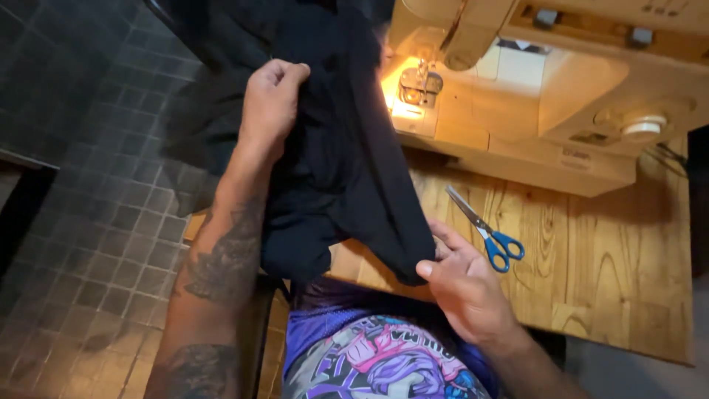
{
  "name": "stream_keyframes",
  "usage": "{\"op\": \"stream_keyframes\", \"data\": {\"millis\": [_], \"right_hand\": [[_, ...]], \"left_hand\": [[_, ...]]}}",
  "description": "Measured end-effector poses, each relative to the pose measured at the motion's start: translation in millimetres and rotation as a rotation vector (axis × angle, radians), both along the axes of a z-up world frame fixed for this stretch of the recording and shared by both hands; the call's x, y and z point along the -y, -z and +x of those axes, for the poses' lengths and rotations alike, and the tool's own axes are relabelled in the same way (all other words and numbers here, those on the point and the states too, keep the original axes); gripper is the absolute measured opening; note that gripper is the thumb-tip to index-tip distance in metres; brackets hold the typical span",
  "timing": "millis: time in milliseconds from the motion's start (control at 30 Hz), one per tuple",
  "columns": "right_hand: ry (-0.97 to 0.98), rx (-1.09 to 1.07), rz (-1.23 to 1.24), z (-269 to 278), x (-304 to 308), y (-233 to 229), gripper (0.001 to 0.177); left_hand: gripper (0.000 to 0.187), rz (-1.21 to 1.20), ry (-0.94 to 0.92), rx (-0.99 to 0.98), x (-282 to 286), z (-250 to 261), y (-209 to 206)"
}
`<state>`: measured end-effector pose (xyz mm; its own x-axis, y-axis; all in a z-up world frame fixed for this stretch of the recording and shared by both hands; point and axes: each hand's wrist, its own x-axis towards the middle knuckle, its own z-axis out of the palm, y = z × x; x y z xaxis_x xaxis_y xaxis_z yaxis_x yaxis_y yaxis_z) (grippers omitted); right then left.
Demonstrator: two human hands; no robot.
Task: Sewing black fabric using a Singer sewing machine and scissors
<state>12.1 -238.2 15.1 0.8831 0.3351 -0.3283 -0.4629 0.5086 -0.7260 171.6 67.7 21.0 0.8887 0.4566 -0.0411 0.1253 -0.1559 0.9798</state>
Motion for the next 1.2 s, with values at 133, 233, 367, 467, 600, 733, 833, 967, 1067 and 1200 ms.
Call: {"op": "stream_keyframes", "data": {"millis": [133,233,367,467,600,733,833,967,1067,1200], "right_hand": [[-0.017,0.033,-0.08,-17,12,21,0.074],[0.005,0.051,-0.147,-21,16,19,0.069],[0.047,-0.01,-0.229,-24,21,28,0.055],[0.089,0.038,-0.272,-24,21,34,0.039],[0.13,0.119,-0.389,-23,19,37,0.013],[0.121,0.121,-0.417,-20,21,38,0.016],[0.138,0.118,-0.339,-20,24,45,0.015],[0.114,0.115,-0.4,-19,25,39,0.018],[0.11,0.144,-0.414,-19,24,37,0.019],[0.08,0.182,-0.547,-19,21,31,0.016]], "left_hand": [[0.033,0.309,-0.038,0.065,21,-38,0],[0.025,0.362,-0.03,0.371,60,-89,-18],[0.016,0.356,0.306,0.174,109,-147,-15],[0.023,0.223,0.421,0.022,134,-170,-11],[0.024,0.238,0.43,-0.083,147,-177,-1],[0.022,0.23,0.441,-0.074,146,-180,2],[0.02,0.103,0.478,-0.101,144,-180,9],[0.021,-0.061,0.526,-0.185,140,-181,15],[0.023,-0.203,0.56,-0.184,139,-182,28],[0.025,-0.379,0.602,-0.164,136,-181,34]]}}
